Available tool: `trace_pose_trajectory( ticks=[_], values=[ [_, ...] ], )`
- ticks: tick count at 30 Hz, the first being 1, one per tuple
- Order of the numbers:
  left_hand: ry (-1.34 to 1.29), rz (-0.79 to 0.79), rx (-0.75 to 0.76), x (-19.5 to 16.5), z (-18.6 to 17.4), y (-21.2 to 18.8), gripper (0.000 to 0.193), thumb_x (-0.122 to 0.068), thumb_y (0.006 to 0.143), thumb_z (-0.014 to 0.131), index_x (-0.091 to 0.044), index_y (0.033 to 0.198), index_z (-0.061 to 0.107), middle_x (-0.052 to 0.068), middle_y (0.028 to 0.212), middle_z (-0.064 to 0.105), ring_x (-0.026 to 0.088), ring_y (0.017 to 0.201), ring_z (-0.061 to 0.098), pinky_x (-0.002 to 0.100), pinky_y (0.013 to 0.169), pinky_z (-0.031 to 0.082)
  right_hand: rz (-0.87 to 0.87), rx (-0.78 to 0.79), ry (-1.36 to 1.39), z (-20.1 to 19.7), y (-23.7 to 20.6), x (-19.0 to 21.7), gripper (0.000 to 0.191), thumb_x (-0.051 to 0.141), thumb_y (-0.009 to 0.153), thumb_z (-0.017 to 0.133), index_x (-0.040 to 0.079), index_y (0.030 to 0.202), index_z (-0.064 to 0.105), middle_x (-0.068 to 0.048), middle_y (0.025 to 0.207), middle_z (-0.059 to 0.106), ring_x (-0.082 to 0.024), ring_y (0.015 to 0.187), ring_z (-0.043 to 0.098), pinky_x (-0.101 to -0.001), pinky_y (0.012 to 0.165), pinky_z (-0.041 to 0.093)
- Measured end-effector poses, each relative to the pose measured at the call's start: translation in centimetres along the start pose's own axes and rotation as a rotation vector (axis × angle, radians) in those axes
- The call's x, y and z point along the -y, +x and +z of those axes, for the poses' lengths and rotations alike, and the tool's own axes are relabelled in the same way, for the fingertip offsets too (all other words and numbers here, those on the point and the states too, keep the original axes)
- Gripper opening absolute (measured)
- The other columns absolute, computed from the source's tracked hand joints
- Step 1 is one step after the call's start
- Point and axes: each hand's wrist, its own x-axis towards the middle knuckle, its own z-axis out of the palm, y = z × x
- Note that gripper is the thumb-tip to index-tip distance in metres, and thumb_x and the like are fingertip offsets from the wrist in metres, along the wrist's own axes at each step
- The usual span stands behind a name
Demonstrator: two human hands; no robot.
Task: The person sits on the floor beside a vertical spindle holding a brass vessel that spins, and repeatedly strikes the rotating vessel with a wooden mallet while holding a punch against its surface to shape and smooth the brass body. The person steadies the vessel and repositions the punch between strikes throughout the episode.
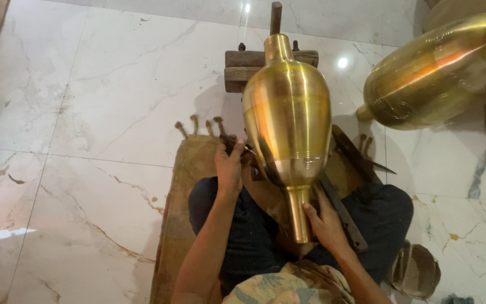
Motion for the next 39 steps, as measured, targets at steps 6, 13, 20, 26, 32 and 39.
trace_pose_trajectory(
  ticks=[6,13,20,26,32,39],
  values=[
    [0.345,0.289,0.094,-3.5,3.0,-1.5,0.041,-0.012,0.095,0.075,0.002,0.129,0.055,0.009,0.103,0.067,0.017,0.089,0.070,0.030,0.073,0.059,0.158,0.144,-0.800,-2.5,0.3,-3.9,0.075,0.035,0.080,0.076,0.018,0.149,0.053,-0.019,0.131,0.059,-0.043,0.113,0.058,-0.0521,0.087,0.051],
    [0.893,0.229,0.682,-7.4,10.9,-2.0,0.051,-0.013,0.091,0.075,-0.010,0.137,0.053,0.011,0.109,0.069,0.022,0.097,0.074,0.037,0.082,0.063,0.244,-0.040,-0.045,-4.9,-0.2,-3.9,0.071,0.007,0.088,0.069,0.013,0.154,0.044,-0.027,0.139,0.060,-0.045,0.125,0.060,-0.0508,0.098,0.052],
    [1.448,0.412,1.289,-6.3,16.2,1.2,0.054,-0.018,0.092,0.078,-0.012,0.141,0.056,0.009,0.107,0.077,0.024,0.092,0.074,0.043,0.082,0.057,0.467,-0.005,0.013,-8.0,-0.3,2.7,0.093,0.016,0.088,0.072,0.022,0.165,0.021,-0.029,0.117,0.070,-0.041,0.100,0.071,-0.0488,0.081,0.057],
    [1.491,0.262,1.460,-6.5,16.4,2.1,0.050,-0.014,0.094,0.071,-0.017,0.143,0.060,0.008,0.105,0.078,0.021,0.086,0.076,0.040,0.079,0.060,0.353,0.121,-0.290,-7.4,0.7,3.1,0.084,0.021,0.093,0.072,0.022,0.165,0.029,-0.023,0.109,0.074,-0.037,0.094,0.074,-0.0478,0.078,0.060],
    [1.295,0.338,1.515,-6.6,15.9,2.2,0.057,-0.005,0.088,0.070,-0.012,0.143,0.057,0.009,0.113,0.076,0.021,0.095,0.075,0.038,0.082,0.062,0.138,-0.455,0.470,-8.0,1.8,2.6,0.090,0.018,0.097,0.073,0.016,0.168,0.018,-0.029,0.111,0.062,-0.040,0.091,0.064,-0.0485,0.076,0.059],
    [1.350,0.350,1.528,-6.6,15.8,2.1,0.050,-0.006,0.090,0.073,-0.011,0.139,0.062,0.009,0.106,0.078,0.021,0.091,0.076,0.040,0.080,0.060,0.334,-0.306,0.558,-9.4,2.5,3.5,0.089,0.014,0.094,0.073,0.018,0.169,0.025,-0.033,0.109,0.061,-0.043,0.086,0.065,-0.0450,0.069,0.056]
  ],
)
